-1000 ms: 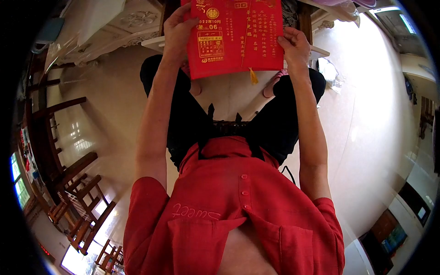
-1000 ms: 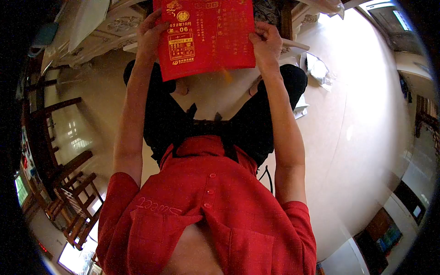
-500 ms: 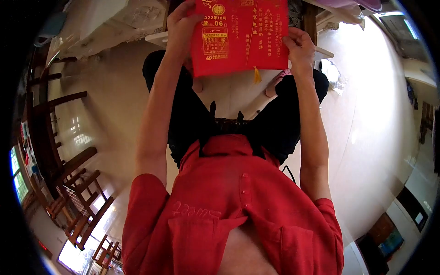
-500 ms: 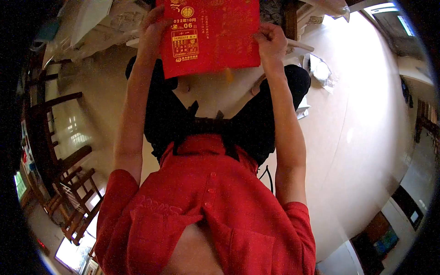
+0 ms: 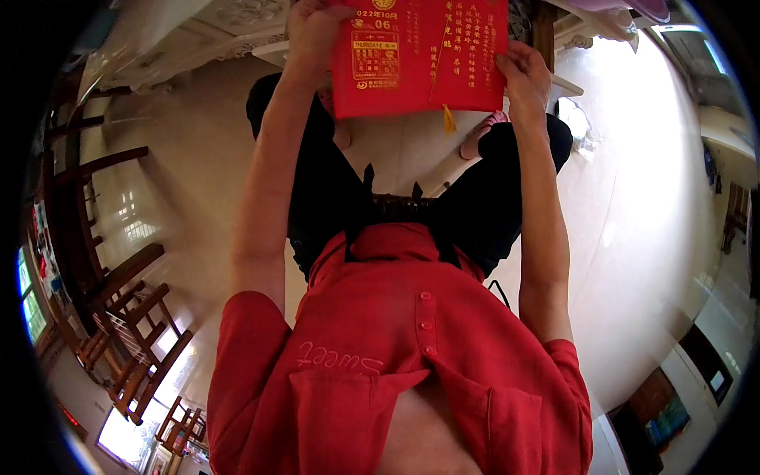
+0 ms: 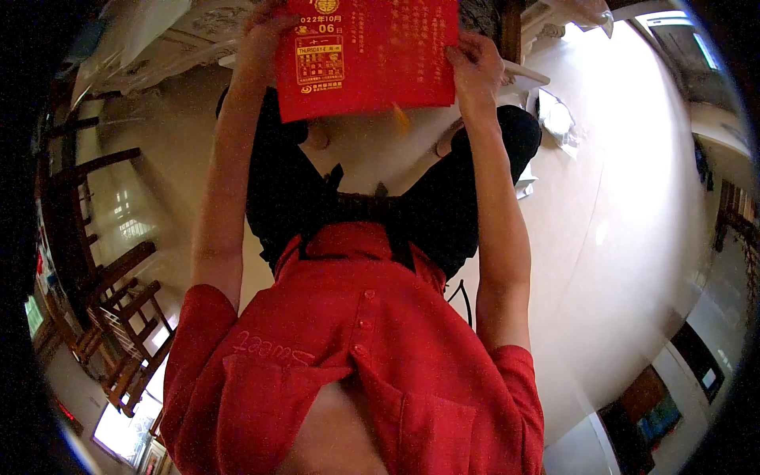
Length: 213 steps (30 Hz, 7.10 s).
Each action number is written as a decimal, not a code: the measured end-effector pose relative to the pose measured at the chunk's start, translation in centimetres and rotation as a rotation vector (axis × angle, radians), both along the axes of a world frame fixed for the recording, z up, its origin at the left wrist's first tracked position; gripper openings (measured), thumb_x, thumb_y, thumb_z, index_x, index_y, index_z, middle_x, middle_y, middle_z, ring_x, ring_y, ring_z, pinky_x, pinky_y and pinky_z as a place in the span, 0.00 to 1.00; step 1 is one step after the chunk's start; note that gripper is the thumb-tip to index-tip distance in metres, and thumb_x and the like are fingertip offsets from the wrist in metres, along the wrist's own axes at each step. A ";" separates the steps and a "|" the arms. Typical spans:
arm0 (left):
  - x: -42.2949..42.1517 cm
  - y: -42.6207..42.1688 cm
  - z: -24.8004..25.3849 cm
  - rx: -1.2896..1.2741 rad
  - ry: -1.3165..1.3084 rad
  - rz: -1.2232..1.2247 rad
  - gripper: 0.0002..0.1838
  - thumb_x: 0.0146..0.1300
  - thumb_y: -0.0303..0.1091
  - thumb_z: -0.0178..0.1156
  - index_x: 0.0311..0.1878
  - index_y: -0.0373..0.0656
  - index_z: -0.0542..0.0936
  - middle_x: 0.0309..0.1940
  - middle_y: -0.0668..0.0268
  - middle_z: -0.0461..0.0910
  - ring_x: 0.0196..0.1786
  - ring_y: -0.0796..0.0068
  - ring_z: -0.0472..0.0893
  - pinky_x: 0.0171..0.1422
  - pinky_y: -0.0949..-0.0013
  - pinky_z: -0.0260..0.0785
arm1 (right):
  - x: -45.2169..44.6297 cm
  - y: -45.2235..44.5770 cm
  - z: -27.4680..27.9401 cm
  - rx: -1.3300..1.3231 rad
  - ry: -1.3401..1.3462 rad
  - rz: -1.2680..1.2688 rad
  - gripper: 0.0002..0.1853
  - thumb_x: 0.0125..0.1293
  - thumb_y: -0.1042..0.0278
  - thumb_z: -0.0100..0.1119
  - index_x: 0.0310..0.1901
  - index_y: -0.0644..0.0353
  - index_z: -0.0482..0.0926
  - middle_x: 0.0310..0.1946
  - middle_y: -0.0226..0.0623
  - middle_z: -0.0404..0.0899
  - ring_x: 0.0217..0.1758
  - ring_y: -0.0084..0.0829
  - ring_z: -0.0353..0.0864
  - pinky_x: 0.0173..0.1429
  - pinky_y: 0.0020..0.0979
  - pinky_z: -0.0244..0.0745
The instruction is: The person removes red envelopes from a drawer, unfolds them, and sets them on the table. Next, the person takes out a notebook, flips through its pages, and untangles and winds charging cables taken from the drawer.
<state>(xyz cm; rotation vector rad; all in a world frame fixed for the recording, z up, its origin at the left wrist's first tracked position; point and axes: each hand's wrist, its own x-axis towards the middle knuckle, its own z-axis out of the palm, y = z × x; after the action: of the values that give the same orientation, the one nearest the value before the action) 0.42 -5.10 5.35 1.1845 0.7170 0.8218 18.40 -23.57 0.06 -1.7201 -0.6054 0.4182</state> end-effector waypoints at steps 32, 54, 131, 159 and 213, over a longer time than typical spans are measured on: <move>0.5 0.2 1.7 0.056 -0.076 -0.099 0.23 0.44 0.16 0.45 0.48 0.33 0.70 0.41 0.58 0.75 0.42 0.68 0.76 0.46 0.70 0.70 | -0.3 -0.2 -0.2 0.032 0.022 -0.014 0.14 0.57 0.75 0.56 0.45 0.65 0.72 0.37 0.38 0.78 0.39 0.23 0.77 0.43 0.21 0.74; 1.0 0.3 0.0 0.184 0.039 -0.047 0.23 0.47 0.16 0.48 0.51 0.35 0.70 0.39 0.60 0.76 0.40 0.71 0.77 0.44 0.72 0.70 | -0.8 -0.1 -0.8 0.080 0.035 -0.033 0.13 0.51 0.74 0.59 0.41 0.63 0.75 0.35 0.37 0.78 0.39 0.28 0.78 0.45 0.25 0.71; 2.3 -2.1 1.8 0.520 0.416 0.029 0.12 0.55 0.33 0.56 0.38 0.33 0.75 0.29 0.59 0.78 0.30 0.76 0.75 0.33 0.72 0.66 | -1.5 -0.5 -0.7 0.115 0.074 -0.008 0.13 0.55 0.81 0.54 0.44 0.65 0.72 0.32 0.32 0.77 0.34 0.20 0.74 0.40 0.19 0.69; 7.1 -6.9 2.6 1.067 0.564 0.009 0.22 0.54 0.37 0.54 0.54 0.44 0.69 0.48 0.51 0.72 0.43 0.53 0.76 0.45 0.60 0.70 | -2.7 -0.7 -1.2 -0.087 -0.469 -0.133 0.19 0.52 0.72 0.58 0.49 0.55 0.73 0.34 0.39 0.70 0.35 0.31 0.74 0.38 0.25 0.70; -5.7 2.5 -3.4 -0.449 -0.329 0.334 0.18 0.57 0.20 0.50 0.52 0.37 0.64 0.45 0.56 0.72 0.45 0.61 0.76 0.50 0.60 0.72 | 1.6 13.6 0.0 -0.445 -0.520 0.709 0.13 0.60 0.63 0.49 0.40 0.63 0.75 0.34 0.43 0.77 0.38 0.37 0.77 0.42 0.31 0.69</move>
<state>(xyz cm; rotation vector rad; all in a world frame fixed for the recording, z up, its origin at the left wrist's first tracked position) -5.32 -2.58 1.91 0.5167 0.7830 1.0373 19.95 -10.02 0.11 -2.0134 -1.6184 0.6338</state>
